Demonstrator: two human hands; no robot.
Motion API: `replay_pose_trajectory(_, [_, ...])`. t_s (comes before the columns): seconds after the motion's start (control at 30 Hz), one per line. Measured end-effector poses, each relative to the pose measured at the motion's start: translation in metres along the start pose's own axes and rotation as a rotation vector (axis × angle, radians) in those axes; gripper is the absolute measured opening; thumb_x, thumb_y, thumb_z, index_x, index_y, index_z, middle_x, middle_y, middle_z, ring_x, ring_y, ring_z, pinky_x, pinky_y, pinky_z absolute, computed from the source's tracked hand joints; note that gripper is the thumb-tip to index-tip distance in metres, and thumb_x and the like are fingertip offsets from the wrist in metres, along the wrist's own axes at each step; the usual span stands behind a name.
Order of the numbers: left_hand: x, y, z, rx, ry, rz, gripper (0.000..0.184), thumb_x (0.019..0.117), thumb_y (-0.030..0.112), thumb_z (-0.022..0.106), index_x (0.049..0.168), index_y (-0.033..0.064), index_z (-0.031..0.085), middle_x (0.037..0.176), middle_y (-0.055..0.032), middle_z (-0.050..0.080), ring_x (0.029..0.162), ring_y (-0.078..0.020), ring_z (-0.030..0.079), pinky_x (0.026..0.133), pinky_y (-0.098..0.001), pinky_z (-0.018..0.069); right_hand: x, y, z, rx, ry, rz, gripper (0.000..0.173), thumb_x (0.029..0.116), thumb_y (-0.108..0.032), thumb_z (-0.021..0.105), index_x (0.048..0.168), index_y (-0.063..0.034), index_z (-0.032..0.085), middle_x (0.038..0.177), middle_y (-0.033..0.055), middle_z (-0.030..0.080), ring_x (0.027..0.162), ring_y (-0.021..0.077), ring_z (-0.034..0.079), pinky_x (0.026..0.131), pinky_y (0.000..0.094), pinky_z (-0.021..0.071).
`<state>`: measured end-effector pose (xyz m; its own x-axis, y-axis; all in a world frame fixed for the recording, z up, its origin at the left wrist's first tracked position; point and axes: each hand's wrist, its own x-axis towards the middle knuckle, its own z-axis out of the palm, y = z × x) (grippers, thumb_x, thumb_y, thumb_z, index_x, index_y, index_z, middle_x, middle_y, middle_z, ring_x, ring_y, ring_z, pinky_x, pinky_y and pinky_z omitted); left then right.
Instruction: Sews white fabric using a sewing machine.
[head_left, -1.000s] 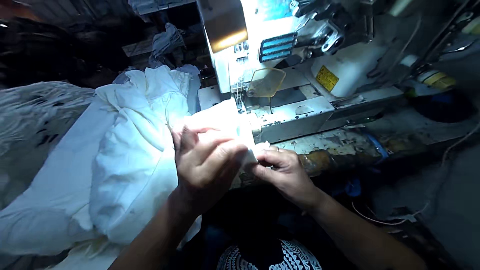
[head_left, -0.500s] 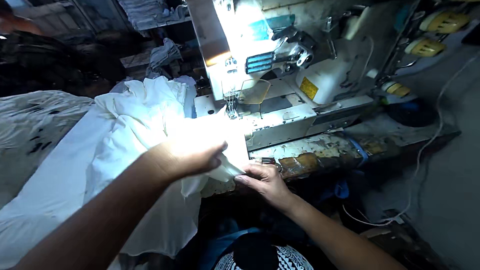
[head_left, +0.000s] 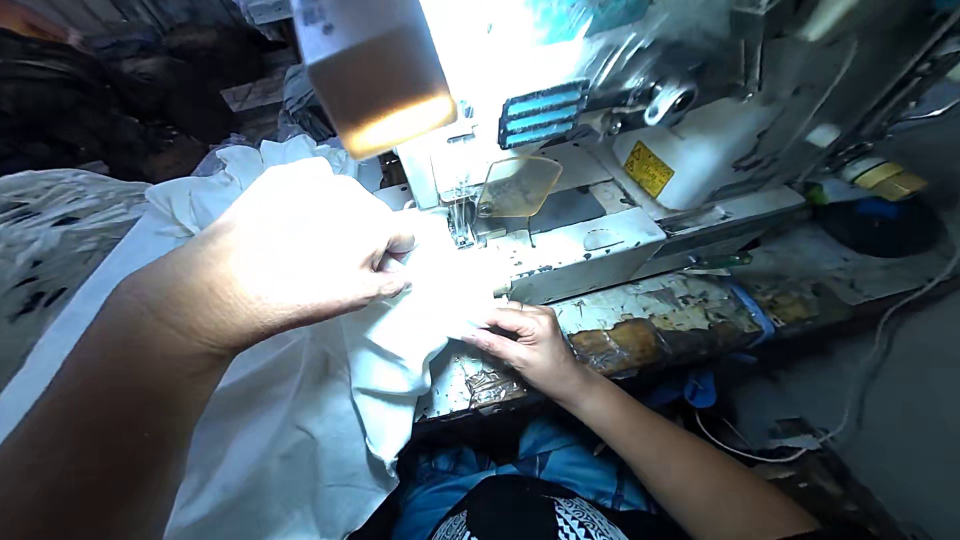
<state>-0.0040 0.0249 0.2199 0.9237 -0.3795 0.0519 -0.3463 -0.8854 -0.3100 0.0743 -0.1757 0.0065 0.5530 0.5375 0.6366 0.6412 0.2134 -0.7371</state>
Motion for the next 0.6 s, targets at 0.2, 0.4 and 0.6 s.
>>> replay_pose_trajectory(0.2, [-0.001,-0.004,-0.002,0.01,0.004,-0.013,0.038,0.0846,0.052,0.068,0.063,0.0231,0.056,0.052,0.0065,0.042,0.053,-0.0132,0.05,0.059,-0.0404,0.0381,0.003,0.002,-0.003,0.044,-0.02,0.023,0.018,0.0937,-0.017,0.073,0.091,-0.0001,0.078,0.081,0.003,0.074,0.07,-0.0027,0.064,0.068,0.0131,0.054])
replay_pose_trajectory(0.4, [-0.004,-0.007,-0.006,0.032,0.005,-0.007,0.038,0.0858,0.047,0.065,0.063,0.0199,0.052,0.056,0.0033,0.043,0.055,-0.0156,0.05,0.064,-0.043,0.0366,0.006,0.0,-0.005,0.059,-0.029,0.043,0.016,0.094,-0.016,0.072,0.091,-0.0012,0.078,0.08,0.0019,0.073,0.067,-0.0026,0.063,0.065,0.013,0.0534])
replay_pose_trajectory(0.6, [-0.005,-0.018,0.004,-0.001,0.113,0.009,0.028,0.083,0.045,0.063,0.065,0.0257,0.054,0.058,0.0067,0.045,0.06,-0.0112,0.047,0.066,-0.0382,0.0343,0.008,-0.001,-0.007,0.029,-0.038,0.042,0.018,0.0944,-0.018,0.072,0.091,-0.0007,0.078,0.079,0.0024,0.072,0.067,-0.0026,0.062,0.064,0.0132,0.0523])
